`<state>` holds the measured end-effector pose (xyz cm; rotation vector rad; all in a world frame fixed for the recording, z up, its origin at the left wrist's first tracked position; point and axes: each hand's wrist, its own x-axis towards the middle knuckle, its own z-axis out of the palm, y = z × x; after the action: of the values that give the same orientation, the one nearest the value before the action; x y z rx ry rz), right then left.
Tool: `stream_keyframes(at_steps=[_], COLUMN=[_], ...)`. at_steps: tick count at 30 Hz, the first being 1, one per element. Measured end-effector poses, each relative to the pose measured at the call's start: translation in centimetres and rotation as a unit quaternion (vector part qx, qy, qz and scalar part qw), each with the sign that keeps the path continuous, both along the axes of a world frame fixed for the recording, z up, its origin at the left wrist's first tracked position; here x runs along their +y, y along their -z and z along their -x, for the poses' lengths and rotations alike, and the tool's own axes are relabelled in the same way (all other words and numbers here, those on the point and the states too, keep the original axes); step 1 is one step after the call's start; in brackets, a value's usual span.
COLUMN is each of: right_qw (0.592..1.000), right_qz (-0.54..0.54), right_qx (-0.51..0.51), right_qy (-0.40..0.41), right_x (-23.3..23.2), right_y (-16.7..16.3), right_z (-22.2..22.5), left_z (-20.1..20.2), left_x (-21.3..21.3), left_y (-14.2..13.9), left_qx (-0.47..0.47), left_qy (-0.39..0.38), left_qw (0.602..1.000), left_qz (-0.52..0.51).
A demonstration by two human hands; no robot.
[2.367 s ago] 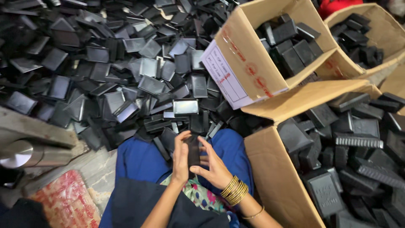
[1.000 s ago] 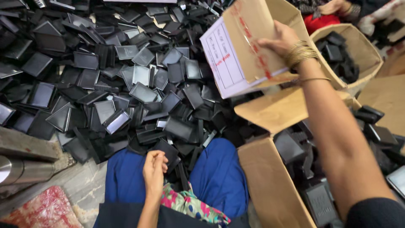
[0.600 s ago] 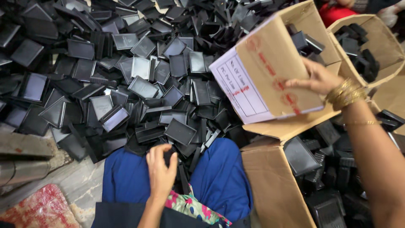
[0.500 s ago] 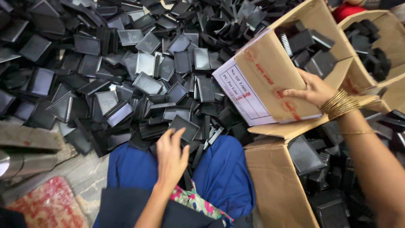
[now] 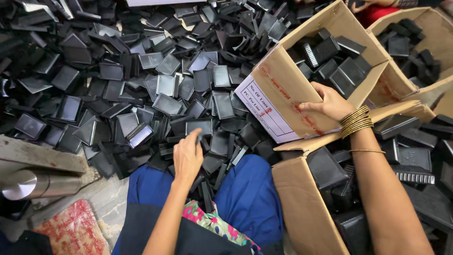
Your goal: The person sits on the floor and repeatedly picks up small black plastic parts, snaps them together, and places the assembled units into a cardboard box. The process continues with many identical parts handled one at a time.
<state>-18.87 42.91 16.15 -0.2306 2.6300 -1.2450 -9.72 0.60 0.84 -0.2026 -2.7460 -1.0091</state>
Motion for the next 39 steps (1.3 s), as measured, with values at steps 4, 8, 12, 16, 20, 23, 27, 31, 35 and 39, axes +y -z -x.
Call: stream_keyframes(at_steps=[4,8,12,16,20,23,27,31,35,39], right_qw=[1.000,1.000,0.999,1.000,0.999,1.000,0.999,0.999,0.998,0.999], right_qz=[-0.002,-0.002,0.002,0.022,-0.006,0.014,-0.038,-0.015,-0.025,-0.017], right_qx=[-0.007,0.012,0.035,0.014,0.035,0.010,0.032,0.033,-0.040,-0.039], right_qy=[0.008,0.000,-0.011,-0.007,-0.008,-0.016,-0.001,0.005,0.045,0.030], right_x=[0.3,0.7,1.0,0.9,0.5,0.4,0.4,0.1,0.2,1.0], right_y=[0.3,0.6,0.6,0.4,0.4,0.4,0.5,0.5,0.6,1.2], right_z=[0.2,0.3,0.4,0.4,0.7,0.9,0.8,1.0,1.8,2.7], left_z=[0.9,7.8,14.4,15.0,13.0,13.6,15.8,21.5,34.6,43.3], left_x=[1.7,7.0,11.5,12.1,9.9,9.7,15.5,18.9,16.0,17.6], left_y=[-0.7,-0.2,1.5,2.3,-0.9,-7.0,-15.8,-17.7,-12.0,-2.9], left_qx=[0.088,0.041,-0.024,-0.020,-0.016,0.162,0.305,0.330,0.191,0.021], left_qy=[0.046,0.002,-0.083,-0.115,-0.134,-0.142,0.013,0.154,0.003,0.157], left_qw=[0.993,0.998,0.994,0.991,0.989,0.959,0.920,0.907,0.966,0.968], left_qz=[0.059,0.043,0.062,0.058,-0.055,-0.185,-0.247,-0.211,-0.177,0.194])
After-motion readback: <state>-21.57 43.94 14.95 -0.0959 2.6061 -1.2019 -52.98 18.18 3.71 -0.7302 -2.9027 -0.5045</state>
